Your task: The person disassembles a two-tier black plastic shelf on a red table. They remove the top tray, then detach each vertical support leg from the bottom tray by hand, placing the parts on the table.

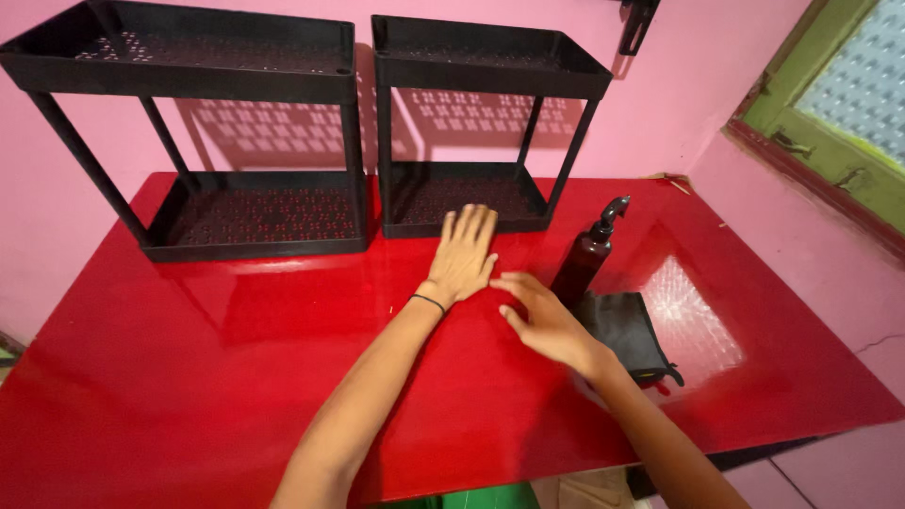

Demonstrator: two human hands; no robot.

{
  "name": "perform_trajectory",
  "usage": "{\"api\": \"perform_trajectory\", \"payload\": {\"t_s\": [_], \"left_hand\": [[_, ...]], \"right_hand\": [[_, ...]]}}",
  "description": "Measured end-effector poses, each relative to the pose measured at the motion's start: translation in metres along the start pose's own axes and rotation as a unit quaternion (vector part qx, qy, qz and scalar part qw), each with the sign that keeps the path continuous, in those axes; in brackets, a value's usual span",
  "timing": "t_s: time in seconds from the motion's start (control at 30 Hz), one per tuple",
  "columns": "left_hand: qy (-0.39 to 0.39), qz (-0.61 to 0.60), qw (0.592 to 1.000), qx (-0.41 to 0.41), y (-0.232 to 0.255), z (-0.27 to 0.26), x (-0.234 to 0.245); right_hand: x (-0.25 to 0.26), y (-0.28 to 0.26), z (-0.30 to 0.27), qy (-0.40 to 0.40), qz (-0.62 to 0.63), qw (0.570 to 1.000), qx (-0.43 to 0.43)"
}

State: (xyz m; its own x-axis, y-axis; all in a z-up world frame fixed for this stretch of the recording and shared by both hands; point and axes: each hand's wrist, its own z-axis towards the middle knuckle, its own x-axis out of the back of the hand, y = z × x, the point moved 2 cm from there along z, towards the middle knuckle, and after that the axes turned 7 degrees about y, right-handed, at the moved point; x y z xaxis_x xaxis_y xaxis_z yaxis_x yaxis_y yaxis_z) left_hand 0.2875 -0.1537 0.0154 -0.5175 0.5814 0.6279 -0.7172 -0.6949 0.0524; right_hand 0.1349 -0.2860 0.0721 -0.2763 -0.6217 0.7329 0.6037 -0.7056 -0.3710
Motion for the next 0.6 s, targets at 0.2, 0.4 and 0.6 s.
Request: {"api": "perform_trajectory", "payload": {"t_s": [0.2,0.4,0.6], "left_hand": [[-0.067,0.014,0.996,0.062,-0.016,-0.007,-0.005],[-0.070,-0.024,0.997,0.028,-0.026,-0.017,0.010],[-0.060,-0.074,0.995,0.040,-0.028,-0.027,0.027]], "right_hand": [[-0.032,0.078,0.004,0.074,-0.091,0.991,-0.066],[-0.030,0.116,-0.007,0.119,-0.059,0.982,-0.138],[-0.032,0.126,-0.008,0.183,-0.067,0.979,-0.065]]}}
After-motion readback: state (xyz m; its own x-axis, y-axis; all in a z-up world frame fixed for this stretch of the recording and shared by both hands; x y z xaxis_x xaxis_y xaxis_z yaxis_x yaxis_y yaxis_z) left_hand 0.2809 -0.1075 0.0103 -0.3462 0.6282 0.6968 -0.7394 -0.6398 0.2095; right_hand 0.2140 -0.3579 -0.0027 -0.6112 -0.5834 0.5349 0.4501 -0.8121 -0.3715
